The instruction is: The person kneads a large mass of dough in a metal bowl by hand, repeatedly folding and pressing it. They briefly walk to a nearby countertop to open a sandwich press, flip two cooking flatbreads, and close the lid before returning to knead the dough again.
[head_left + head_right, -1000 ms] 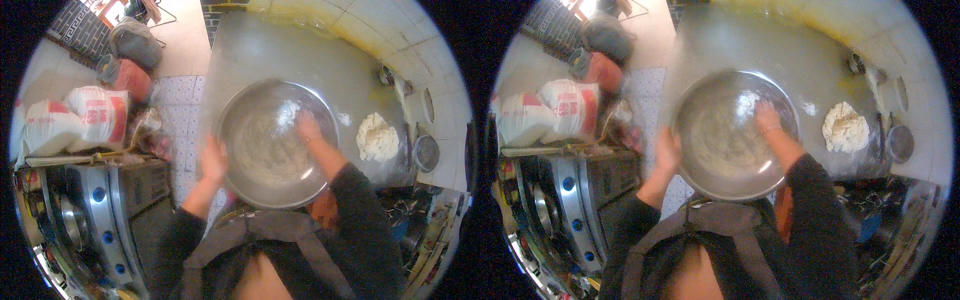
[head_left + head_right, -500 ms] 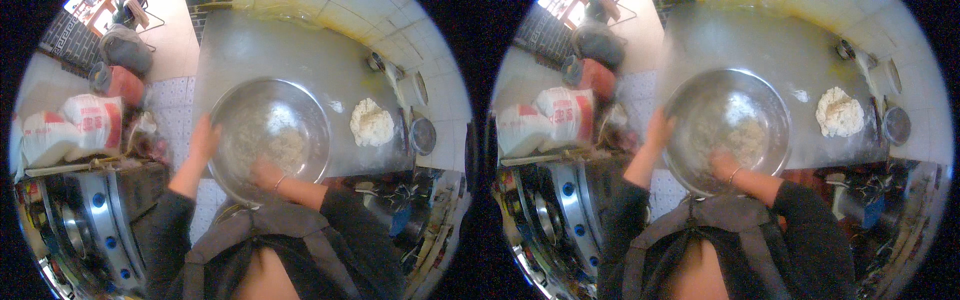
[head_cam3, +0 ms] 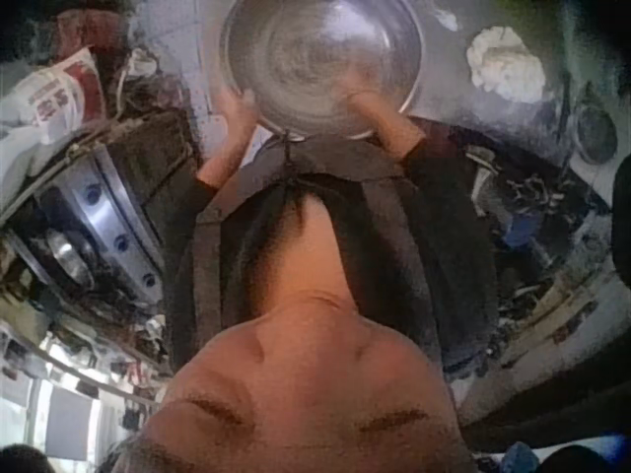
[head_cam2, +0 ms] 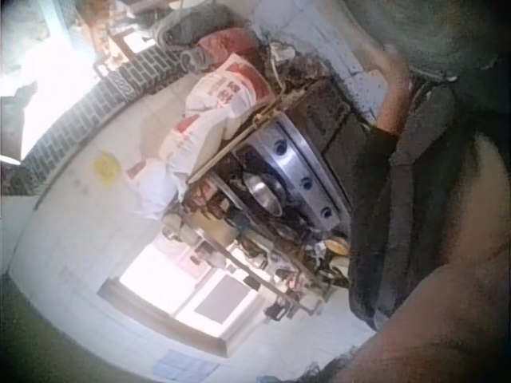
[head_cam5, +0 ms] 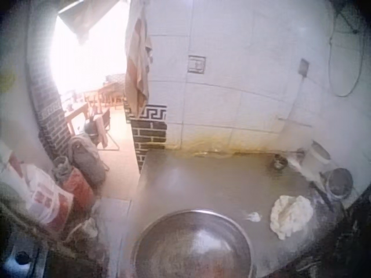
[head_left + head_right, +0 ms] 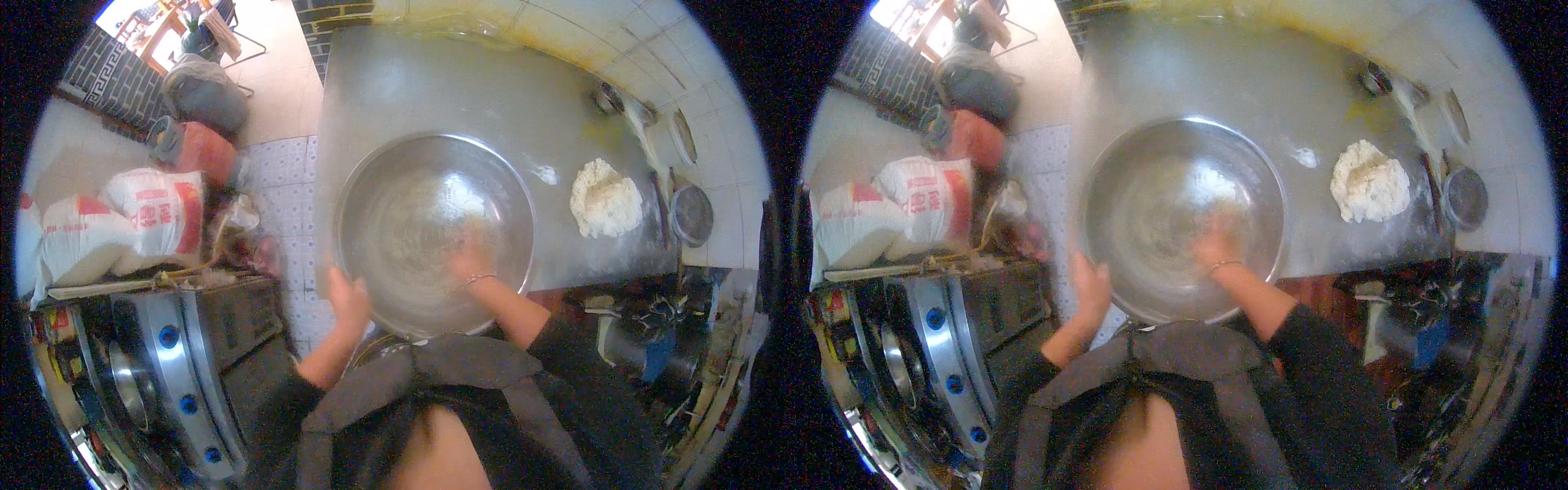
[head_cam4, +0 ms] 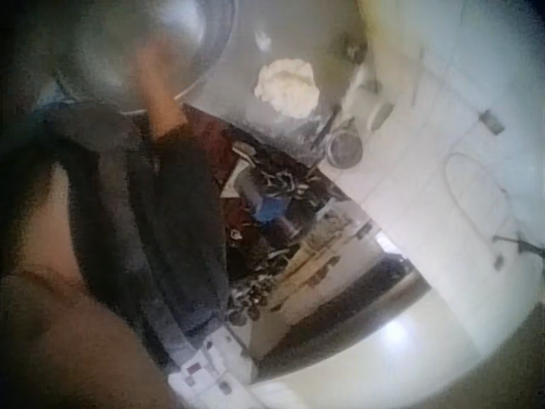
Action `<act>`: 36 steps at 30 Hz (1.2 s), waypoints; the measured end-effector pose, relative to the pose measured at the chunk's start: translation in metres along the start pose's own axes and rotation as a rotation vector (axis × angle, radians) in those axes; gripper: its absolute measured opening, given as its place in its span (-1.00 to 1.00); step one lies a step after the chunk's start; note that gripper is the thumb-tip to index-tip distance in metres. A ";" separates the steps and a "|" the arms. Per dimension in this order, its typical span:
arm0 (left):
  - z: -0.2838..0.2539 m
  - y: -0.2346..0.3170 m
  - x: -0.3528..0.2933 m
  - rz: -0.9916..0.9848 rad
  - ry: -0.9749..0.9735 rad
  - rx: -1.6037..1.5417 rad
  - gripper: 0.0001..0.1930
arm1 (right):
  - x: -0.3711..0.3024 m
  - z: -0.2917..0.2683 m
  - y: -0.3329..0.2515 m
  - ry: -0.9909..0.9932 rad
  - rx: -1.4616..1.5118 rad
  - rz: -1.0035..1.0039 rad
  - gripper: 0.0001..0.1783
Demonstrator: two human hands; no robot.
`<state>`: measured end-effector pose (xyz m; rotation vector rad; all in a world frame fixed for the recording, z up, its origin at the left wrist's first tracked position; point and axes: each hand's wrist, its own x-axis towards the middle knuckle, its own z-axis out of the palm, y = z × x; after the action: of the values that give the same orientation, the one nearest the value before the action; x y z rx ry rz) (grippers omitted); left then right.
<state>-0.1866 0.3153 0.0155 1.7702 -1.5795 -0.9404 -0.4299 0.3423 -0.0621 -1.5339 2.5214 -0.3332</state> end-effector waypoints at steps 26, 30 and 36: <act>-0.007 0.022 0.069 0.031 -0.122 0.268 -0.82 | 0.098 0.014 -0.026 0.029 0.122 0.021 -0.76; 0.000 0.015 0.068 0.008 -0.128 0.257 -0.81 | 0.102 0.036 -0.060 -0.368 -0.056 0.068 -0.76; -0.004 0.018 0.069 0.002 -0.111 0.247 -0.78 | 0.028 0.028 -0.104 -0.436 0.132 -0.397 -0.66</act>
<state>-0.1901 0.2446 0.0234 1.9090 -1.8347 -0.8869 -0.3470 0.2685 -0.0610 -1.8141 1.8315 -0.1820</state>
